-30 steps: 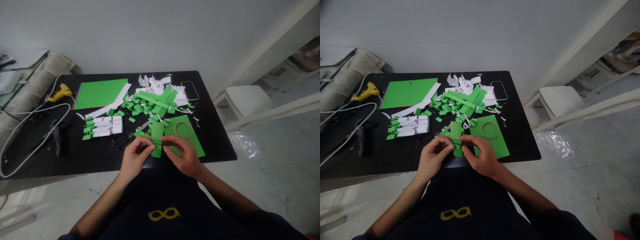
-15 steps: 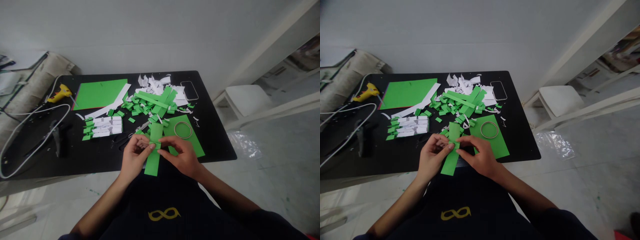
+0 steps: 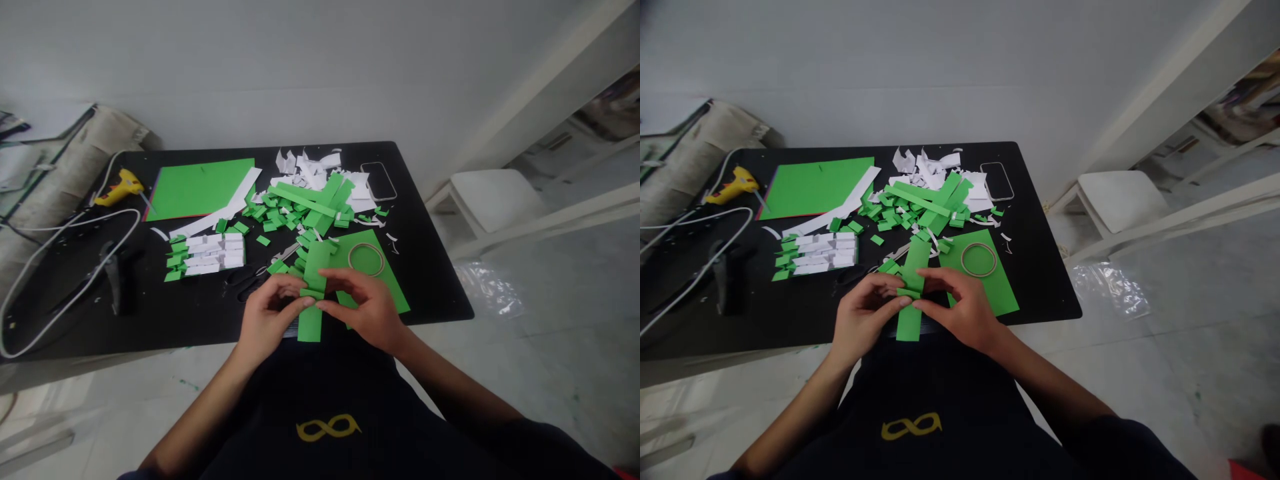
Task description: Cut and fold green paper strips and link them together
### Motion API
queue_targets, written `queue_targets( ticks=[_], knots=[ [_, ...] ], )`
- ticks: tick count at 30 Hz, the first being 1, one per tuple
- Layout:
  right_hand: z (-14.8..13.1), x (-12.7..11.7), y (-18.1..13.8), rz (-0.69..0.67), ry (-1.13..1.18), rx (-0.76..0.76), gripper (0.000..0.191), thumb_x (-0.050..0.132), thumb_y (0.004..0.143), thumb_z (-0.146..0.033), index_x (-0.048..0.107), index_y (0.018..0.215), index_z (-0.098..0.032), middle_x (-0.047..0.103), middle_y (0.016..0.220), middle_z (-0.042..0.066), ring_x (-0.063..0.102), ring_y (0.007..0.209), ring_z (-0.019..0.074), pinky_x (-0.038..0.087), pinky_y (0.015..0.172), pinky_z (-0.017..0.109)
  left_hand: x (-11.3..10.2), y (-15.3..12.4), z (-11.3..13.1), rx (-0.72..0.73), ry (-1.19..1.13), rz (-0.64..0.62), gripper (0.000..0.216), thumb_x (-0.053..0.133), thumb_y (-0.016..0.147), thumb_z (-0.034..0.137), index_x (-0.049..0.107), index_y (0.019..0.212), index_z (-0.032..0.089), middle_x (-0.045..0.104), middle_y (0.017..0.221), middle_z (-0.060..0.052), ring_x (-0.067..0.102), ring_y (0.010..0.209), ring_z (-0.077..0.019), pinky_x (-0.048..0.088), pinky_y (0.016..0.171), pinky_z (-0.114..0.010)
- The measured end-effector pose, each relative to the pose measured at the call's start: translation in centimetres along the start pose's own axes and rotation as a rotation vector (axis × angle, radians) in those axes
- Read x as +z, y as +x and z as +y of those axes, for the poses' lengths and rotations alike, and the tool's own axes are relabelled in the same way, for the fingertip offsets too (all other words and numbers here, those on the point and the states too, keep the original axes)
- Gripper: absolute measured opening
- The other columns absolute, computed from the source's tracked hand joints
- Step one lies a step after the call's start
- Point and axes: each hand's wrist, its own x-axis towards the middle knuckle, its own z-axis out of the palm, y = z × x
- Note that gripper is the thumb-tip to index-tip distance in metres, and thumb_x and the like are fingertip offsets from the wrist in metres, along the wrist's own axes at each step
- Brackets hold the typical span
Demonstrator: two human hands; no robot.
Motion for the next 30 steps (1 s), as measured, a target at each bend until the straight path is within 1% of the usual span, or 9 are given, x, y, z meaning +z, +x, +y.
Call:
queue_targets(
  ticks=[5,8,10,13,15,20,22,26,30],
  knots=[
    [-0.1,-0.1,0.2,-0.033,-0.098,-0.042,0.043,0.084,0.085,-0.019,0.074,0.125,-0.026,0.075,0.101,0.004,0.074,0.089,0.0192,0.067,0.083,0.036,-0.5,0.3,-0.1,0.121,0.130,-0.036,0.009,0.085,0.086,0.023,0.076,0.087,0.021,0.070,0.106,-0.007,0.069,0.099,-0.0219,0.058,0.083,-0.034],
    [-0.1,-0.2,0.2,-0.041,-0.261,-0.134,0.029,0.084,0.087,-0.020,0.078,0.115,-0.026,0.067,0.095,0.003,0.069,0.084,0.0184,0.064,0.081,0.036,-0.6,0.3,-0.1,0.182,0.206,0.017,0.010,0.088,0.084,0.024,0.078,0.084,0.023,0.068,0.116,-0.007,0.066,0.110,-0.0247,0.055,0.095,-0.040],
    [-0.2,-0.3,0.3,-0.037,-0.352,-0.193,0.018,0.082,0.088,-0.021,0.079,0.105,-0.026,0.065,0.097,0.004,0.069,0.090,0.0203,0.062,0.085,0.039,-0.6,0.3,-0.1,0.197,0.223,0.036,0.010,0.088,0.084,0.024,0.078,0.083,0.024,0.068,0.119,-0.007,0.066,0.111,-0.0247,0.054,0.096,-0.040],
    [-0.3,-0.2,0.4,-0.020,-0.374,-0.238,0.009,0.081,0.088,-0.020,0.077,0.094,-0.025,0.068,0.109,0.007,0.070,0.107,0.0250,0.060,0.096,0.045,-0.4,0.1,0.0,0.170,0.152,0.027,0.009,0.084,0.087,0.023,0.075,0.086,0.023,0.074,0.109,-0.005,0.069,0.104,-0.0228,0.054,0.093,-0.037],
    [-0.5,0.0,0.4,-0.036,-0.310,-0.205,0.008,0.079,0.090,-0.019,0.074,0.093,-0.024,0.072,0.116,0.008,0.071,0.113,0.0256,0.059,0.100,0.046,-0.2,0.0,0.0,0.113,0.062,0.035,0.009,0.082,0.090,0.023,0.073,0.088,0.022,0.077,0.097,-0.004,0.071,0.096,-0.0212,0.055,0.089,-0.035],
    [-0.6,0.4,0.2,-0.064,-0.092,0.016,0.005,0.075,0.093,-0.023,0.072,0.098,-0.023,0.078,0.092,0.003,0.076,0.086,0.0190,0.064,0.079,0.033,0.3,-0.1,-0.2,-0.053,-0.042,0.131,0.019,0.083,0.088,0.033,0.069,0.086,0.021,0.070,0.075,0.001,0.062,0.067,-0.0142,0.049,0.062,-0.024],
    [-0.6,0.5,0.1,-0.065,-0.039,0.065,0.009,0.076,0.092,-0.025,0.072,0.099,-0.022,0.079,0.091,0.003,0.077,0.084,0.0180,0.065,0.077,0.031,0.4,0.0,-0.1,-0.097,-0.061,0.154,0.024,0.084,0.086,0.037,0.067,0.084,0.020,0.064,0.069,0.003,0.055,0.060,-0.0123,0.044,0.056,-0.023],
    [-0.6,0.7,0.0,-0.078,0.009,0.130,0.014,0.079,0.089,-0.026,0.073,0.101,-0.021,0.080,0.091,0.003,0.078,0.084,0.0183,0.065,0.076,0.030,0.3,0.3,0.0,-0.160,-0.120,0.144,0.030,0.086,0.084,0.042,0.066,0.083,0.020,0.059,0.065,0.004,0.048,0.056,-0.0105,0.039,0.053,-0.021],
    [-0.6,0.8,0.0,-0.068,0.000,0.149,0.012,0.080,0.088,-0.027,0.074,0.096,-0.021,0.080,0.087,0.003,0.077,0.079,0.0178,0.063,0.072,0.028,0.3,0.3,-0.2,-0.205,-0.192,0.131,0.031,0.088,0.082,0.041,0.067,0.084,0.019,0.061,0.068,0.004,0.050,0.060,-0.0099,0.041,0.057,-0.019]
  ],
)
